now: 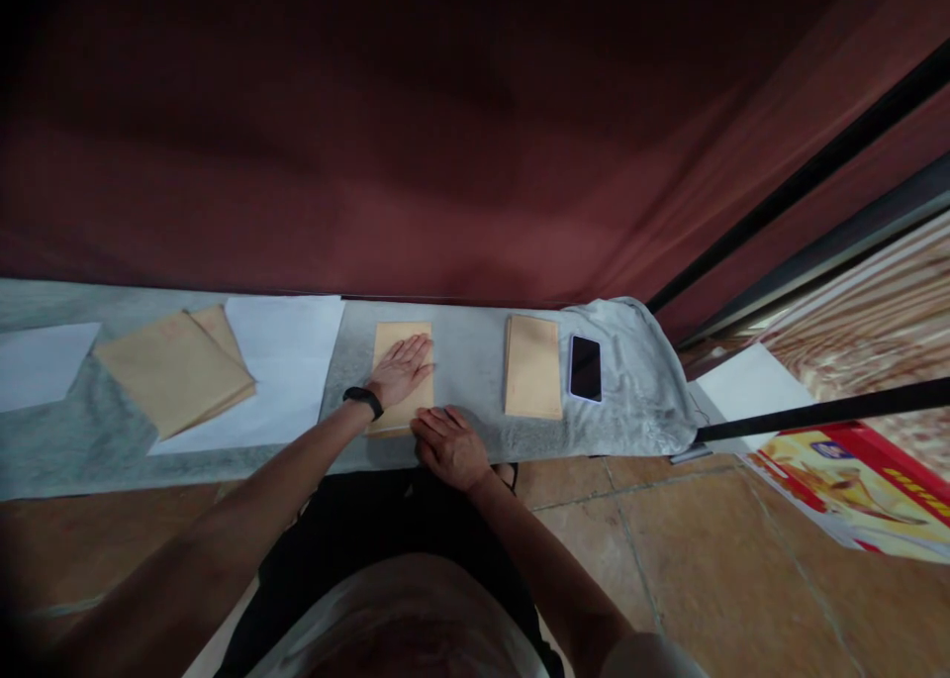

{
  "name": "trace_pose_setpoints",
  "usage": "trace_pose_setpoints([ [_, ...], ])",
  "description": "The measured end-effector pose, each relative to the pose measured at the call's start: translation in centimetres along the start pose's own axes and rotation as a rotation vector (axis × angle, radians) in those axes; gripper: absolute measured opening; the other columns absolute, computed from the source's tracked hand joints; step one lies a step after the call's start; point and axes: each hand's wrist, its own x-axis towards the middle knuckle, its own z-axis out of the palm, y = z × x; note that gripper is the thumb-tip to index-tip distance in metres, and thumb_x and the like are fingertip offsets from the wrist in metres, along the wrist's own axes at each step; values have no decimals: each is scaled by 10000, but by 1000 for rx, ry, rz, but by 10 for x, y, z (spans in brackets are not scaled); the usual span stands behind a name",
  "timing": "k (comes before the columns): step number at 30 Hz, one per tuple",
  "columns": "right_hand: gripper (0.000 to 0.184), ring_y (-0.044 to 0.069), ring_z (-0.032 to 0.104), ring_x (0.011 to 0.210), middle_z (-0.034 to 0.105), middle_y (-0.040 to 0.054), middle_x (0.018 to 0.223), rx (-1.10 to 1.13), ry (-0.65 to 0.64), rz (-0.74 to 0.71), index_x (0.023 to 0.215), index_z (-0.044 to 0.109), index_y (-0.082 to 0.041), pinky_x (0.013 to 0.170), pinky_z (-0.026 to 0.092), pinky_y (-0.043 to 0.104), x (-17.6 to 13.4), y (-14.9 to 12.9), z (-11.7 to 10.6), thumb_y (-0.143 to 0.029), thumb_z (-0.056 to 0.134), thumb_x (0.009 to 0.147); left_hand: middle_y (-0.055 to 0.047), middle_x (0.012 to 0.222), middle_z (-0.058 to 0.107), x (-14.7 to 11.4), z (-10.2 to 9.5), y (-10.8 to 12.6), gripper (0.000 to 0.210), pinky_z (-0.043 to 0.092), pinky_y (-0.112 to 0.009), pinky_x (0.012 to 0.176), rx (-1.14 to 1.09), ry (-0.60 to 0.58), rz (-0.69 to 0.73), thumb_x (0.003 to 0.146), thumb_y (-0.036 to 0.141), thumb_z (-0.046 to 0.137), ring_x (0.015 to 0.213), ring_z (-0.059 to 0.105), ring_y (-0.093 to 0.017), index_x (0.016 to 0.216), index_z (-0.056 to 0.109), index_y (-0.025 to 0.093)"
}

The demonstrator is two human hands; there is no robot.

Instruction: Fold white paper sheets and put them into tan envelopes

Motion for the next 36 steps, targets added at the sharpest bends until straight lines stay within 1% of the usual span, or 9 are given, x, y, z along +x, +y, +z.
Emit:
trace_pose_setpoints([
  [3, 403, 199, 504, 1395, 548, 50, 1512, -4, -4, 6, 1410, 569, -261, 1222, 330, 438, 0, 0, 1, -277, 521, 1011, -123, 1645, 335, 2, 4, 0, 637, 149, -466, 1274, -21, 30, -13, 1031, 457, 243, 1555, 219, -247, 1574, 336, 135],
  [7, 408, 197, 522, 1382, 579, 65, 1481, -6, 24, 4, 1408, 573, -246, 1216, 346, 440, -1, 0, 3, -266, 524, 1003, -112, 1637, 354, -12, 8, 1, 610, 175, -479, 1269, -56, 57, 48, 1028, 433, 278, 1545, 253, -248, 1573, 345, 168],
  [14, 370, 194, 567, 1335, 635, 83, 1416, 3, 88, 7, 1355, 620, -201, 1202, 377, 416, -1, 2, 7, -262, 534, 1000, -102, 1639, 354, -49, 7, 8, 597, 176, -446, 1272, -63, 27, 112, 1041, 434, 275, 1538, 269, -218, 1571, 342, 166],
  [17, 347, 180, 590, 1304, 652, 58, 1396, 15, 103, 37, 1337, 634, -226, 1198, 384, 402, 1, 4, 9, -259, 539, 1005, -92, 1635, 365, -67, 6, 10, 592, 178, -424, 1274, -75, 0, 135, 1049, 442, 266, 1538, 269, -202, 1569, 347, 171],
  [21, 301, 160, 598, 1291, 672, 25, 1369, 30, 118, 61, 1297, 658, -269, 1178, 407, 386, 3, 5, 13, -276, 530, 1024, -93, 1625, 381, -97, 0, 11, 585, 219, -417, 1265, -93, -32, 184, 1060, 457, 251, 1528, 293, -199, 1553, 375, 169],
  [24, 257, 159, 624, 1252, 694, 23, 1332, 40, 146, 76, 1225, 695, -264, 1164, 420, 380, 4, 5, 16, -277, 523, 1034, -96, 1613, 401, -118, -5, 12, 573, 267, -420, 1253, -105, 2, 230, 1048, 475, 327, 1514, 328, -202, 1538, 401, 187],
  [27, 235, 163, 646, 1213, 711, 25, 1301, 40, 158, 100, 1192, 710, -262, 1137, 447, 371, 5, 4, 17, -264, 543, 1026, -95, 1567, 476, -131, -7, 13, 521, 347, -418, 1221, -132, 53, 219, 1039, 438, 382, 1466, 416, -197, 1493, 467, 196],
  [32, 223, 157, 655, 1168, 731, 6, 1250, 18, 163, 180, 1125, 722, -272, 1110, 456, 349, 9, -2, 17, -219, 531, 1025, -79, 1417, 632, -137, -6, 13, 417, 474, -419, 1138, -229, 155, 137, 1043, 333, 363, 1334, 564, -196, 1337, 625, 199],
  [36, 230, 184, 646, 1157, 736, 13, 1222, -25, 146, 265, 1106, 727, -280, 1067, 472, 354, 14, -9, 19, -199, 532, 1013, -58, 1325, 690, -137, -6, 15, 382, 525, -438, 1088, -301, 239, 72, 1026, 296, 383, 1258, 619, -203, 1243, 692, 236],
])
